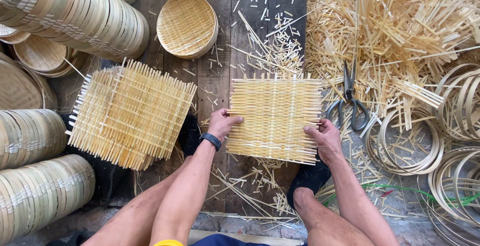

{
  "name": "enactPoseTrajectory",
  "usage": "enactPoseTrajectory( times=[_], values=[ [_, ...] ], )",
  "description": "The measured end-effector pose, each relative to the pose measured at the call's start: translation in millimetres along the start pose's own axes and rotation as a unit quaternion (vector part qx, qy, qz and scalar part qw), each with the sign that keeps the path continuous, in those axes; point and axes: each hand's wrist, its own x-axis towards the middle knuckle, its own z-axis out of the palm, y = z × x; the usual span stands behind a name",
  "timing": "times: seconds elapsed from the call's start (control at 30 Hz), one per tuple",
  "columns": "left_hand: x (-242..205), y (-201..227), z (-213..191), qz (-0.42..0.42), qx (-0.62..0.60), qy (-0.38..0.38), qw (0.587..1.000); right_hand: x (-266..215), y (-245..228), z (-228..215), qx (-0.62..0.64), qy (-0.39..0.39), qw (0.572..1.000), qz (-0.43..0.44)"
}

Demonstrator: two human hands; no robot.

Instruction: The person assembles bamboo steamers by placing woven bamboo bases into wooden molds, trimming the edges with shears, and attaching circular bamboo rims to secure the structure.

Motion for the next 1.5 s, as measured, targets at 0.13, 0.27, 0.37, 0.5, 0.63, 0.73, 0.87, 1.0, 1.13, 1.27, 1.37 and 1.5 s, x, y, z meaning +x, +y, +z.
enactPoseTrajectory(
  times=[0.13,0.27,0.37,0.5,0.63,0.73,0.87,1.0,1.13,1.27,1.37,1.5],
  values=[
    [-4,4,0,0.005,0.043,0.014,0.999,-4,-5,3,-0.004,-0.017,1.000,-0.002],
    [-7,8,2,-0.002,0.044,0.016,0.999,-3,-2,2,-0.018,-0.013,1.000,-0.011],
    [-9,11,3,-0.010,0.035,0.016,0.999,-3,0,1,-0.031,-0.004,0.999,-0.006],
    [-12,11,5,0.009,0.033,0.030,0.999,-4,2,0,-0.035,0.000,0.999,-0.014],
    [-13,10,7,0.024,0.047,0.049,0.997,-2,7,0,-0.040,0.008,0.999,-0.025],
    [-14,8,8,0.016,0.031,0.050,0.998,-2,12,-2,-0.050,0.014,0.998,-0.033],
    [-12,6,9,0.033,0.026,0.053,0.998,1,17,-1,-0.048,0.020,0.998,-0.039],
    [-14,8,11,0.024,0.002,0.046,0.999,-3,11,1,-0.070,0.027,0.997,-0.033],
    [-23,18,13,-0.013,-0.029,0.043,0.999,-9,7,6,-0.092,0.044,0.994,-0.039],
    [-23,28,15,0.000,-0.039,0.054,0.998,-6,4,9,-0.155,0.075,0.985,-0.022],
    [-20,32,15,-0.012,-0.012,0.063,0.998,-3,9,10,-0.132,0.074,0.988,-0.034],
    [-15,26,13,0.002,-0.015,0.063,0.998,-3,15,9,-0.140,0.081,0.986,-0.050]
  ],
)
